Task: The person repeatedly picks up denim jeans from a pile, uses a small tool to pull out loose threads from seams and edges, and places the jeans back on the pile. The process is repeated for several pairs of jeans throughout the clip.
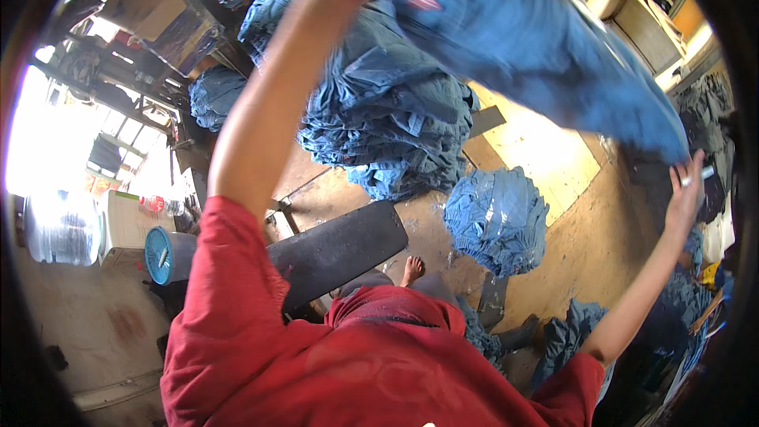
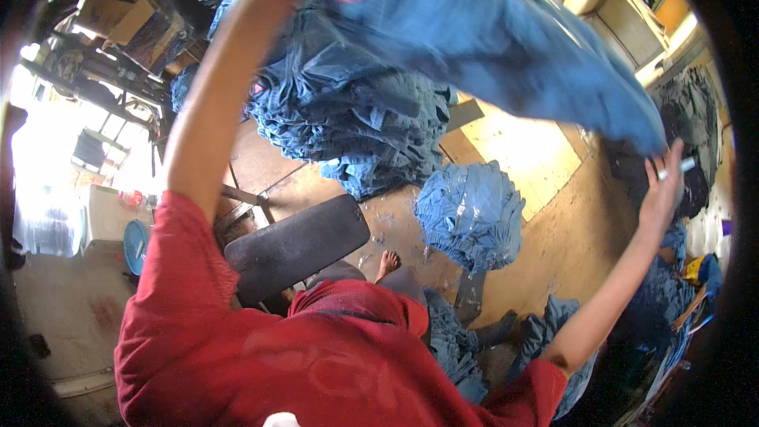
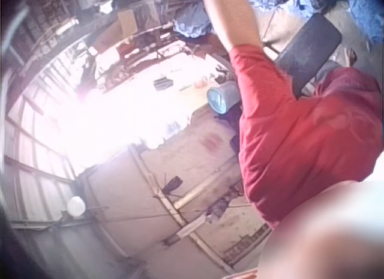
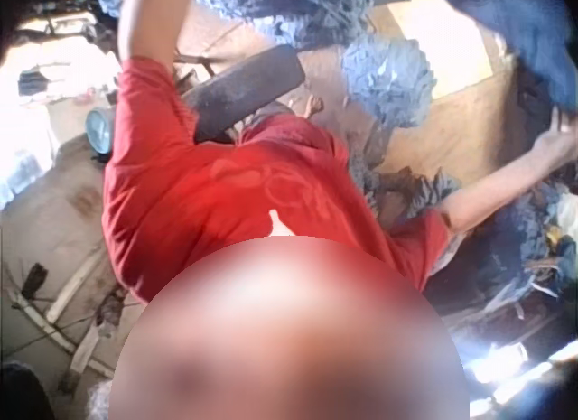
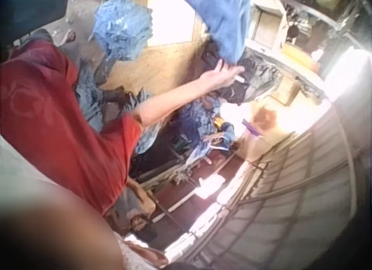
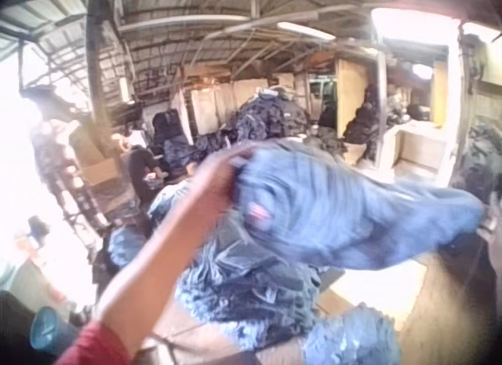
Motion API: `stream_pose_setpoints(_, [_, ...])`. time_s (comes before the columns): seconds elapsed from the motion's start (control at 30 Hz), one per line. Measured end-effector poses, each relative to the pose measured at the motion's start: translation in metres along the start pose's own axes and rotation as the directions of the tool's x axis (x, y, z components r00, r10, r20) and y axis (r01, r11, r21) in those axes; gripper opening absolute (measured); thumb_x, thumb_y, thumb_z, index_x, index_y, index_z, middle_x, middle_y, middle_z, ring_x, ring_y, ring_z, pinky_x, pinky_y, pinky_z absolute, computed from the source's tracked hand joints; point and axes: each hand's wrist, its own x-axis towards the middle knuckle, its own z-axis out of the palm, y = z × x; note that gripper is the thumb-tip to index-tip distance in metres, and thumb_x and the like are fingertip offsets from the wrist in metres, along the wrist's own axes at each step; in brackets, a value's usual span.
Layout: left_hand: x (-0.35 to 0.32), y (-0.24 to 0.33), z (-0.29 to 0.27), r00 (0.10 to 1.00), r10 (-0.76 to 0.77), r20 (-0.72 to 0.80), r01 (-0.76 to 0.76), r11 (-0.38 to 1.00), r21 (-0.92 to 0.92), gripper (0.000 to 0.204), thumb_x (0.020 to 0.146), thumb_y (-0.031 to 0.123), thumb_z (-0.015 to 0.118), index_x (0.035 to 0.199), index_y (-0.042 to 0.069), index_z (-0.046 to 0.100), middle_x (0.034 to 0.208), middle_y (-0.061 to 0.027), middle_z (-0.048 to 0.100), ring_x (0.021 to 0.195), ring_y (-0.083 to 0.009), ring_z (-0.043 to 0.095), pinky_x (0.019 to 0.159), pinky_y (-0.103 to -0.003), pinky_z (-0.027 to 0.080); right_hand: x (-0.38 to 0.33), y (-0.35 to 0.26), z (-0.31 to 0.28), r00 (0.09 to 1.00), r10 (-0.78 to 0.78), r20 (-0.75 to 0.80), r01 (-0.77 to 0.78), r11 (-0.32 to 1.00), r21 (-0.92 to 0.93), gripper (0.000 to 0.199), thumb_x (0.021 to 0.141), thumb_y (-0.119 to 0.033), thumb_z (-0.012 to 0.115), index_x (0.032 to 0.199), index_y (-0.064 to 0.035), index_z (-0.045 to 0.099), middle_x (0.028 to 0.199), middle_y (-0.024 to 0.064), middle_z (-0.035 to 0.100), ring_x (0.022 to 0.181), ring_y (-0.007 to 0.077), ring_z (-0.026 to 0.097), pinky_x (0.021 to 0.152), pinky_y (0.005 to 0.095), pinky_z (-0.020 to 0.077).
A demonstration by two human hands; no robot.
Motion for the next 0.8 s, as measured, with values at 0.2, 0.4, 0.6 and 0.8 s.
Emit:
stream_pose_setpoints(0.2, [-0.056, 0.088, -0.159, 0.830, 0.501, -0.245, 0.071, 0.341, 0.937, 0.030, 0.095, 0.028, 0.075, 0.112, 0.003, 0.074, 0.097, -0.0081, 0.077, 0.084, -0.0219, 0.073, 0.079, -0.040, 0.061, -0.057, 0.089, 0.065, 0.973, 0.189, 0.134, -0.151, 0.956, -0.251, 0.065, 0.098, -0.051, 0.075, 0.132, 0.0027, 0.062, 0.127, 0.0112, 0.067, 0.106, 0.0189, 0.065, 0.089, 0.0334, 0.0512])
stream_pose_setpoints(0.4, [-0.043, -0.049, -0.277, 0.832, 0.435, 0.345, 0.002, -0.623, 0.782, 0.077, 0.097, 0.073, 0.057, 0.153, 0.019, 0.058, 0.168, -0.0268, 0.034, 0.150, -0.0423, 0.042, 0.123, -0.057, 0.033, -0.092, 0.129, 0.160, 0.882, 0.338, 0.327, -0.219, 0.910, -0.351, 0.053, 0.104, -0.047, 0.068, 0.123, 0.0021, 0.066, 0.117, 0.0124, 0.072, 0.103, 0.0190, 0.068, 0.085, 0.0344, 0.0540])
stream_pose_setpoints(0.6, [-0.099, -0.239, -0.407, 0.938, 0.010, -0.345, 0.206, -0.819, 0.536, 0.090, 0.096, 0.081, 0.047, 0.171, 0.034, 0.025, 0.175, -0.0267, 0.017, 0.164, -0.0412, 0.013, 0.131, -0.057, 0.012, -0.131, 0.161, 0.184, 0.813, 0.448, 0.372, -0.293, 0.867, -0.403, 0.041, 0.106, -0.044, 0.066, 0.111, -0.0026, 0.070, 0.106, 0.0083, 0.074, 0.096, 0.0150, 0.069, 0.083, 0.0320, 0.0542])
stream_pose_setpoints(0.8, [-0.101, -0.272, -0.455, 0.964, 0.048, -0.260, 0.144, -0.921, 0.361, 0.086, 0.101, 0.076, 0.044, 0.172, 0.036, 0.017, 0.176, -0.0243, 0.019, 0.162, -0.0419, 0.020, 0.129, -0.060, 0.020, -0.168, 0.284, 0.096, 0.772, 0.628, 0.099, -0.454, 0.653, -0.606, 0.045, 0.102, -0.049, 0.071, 0.104, -0.0048, 0.072, 0.092, 0.0056, 0.077, 0.076, 0.0108, 0.069, 0.069, 0.0261, 0.0546])
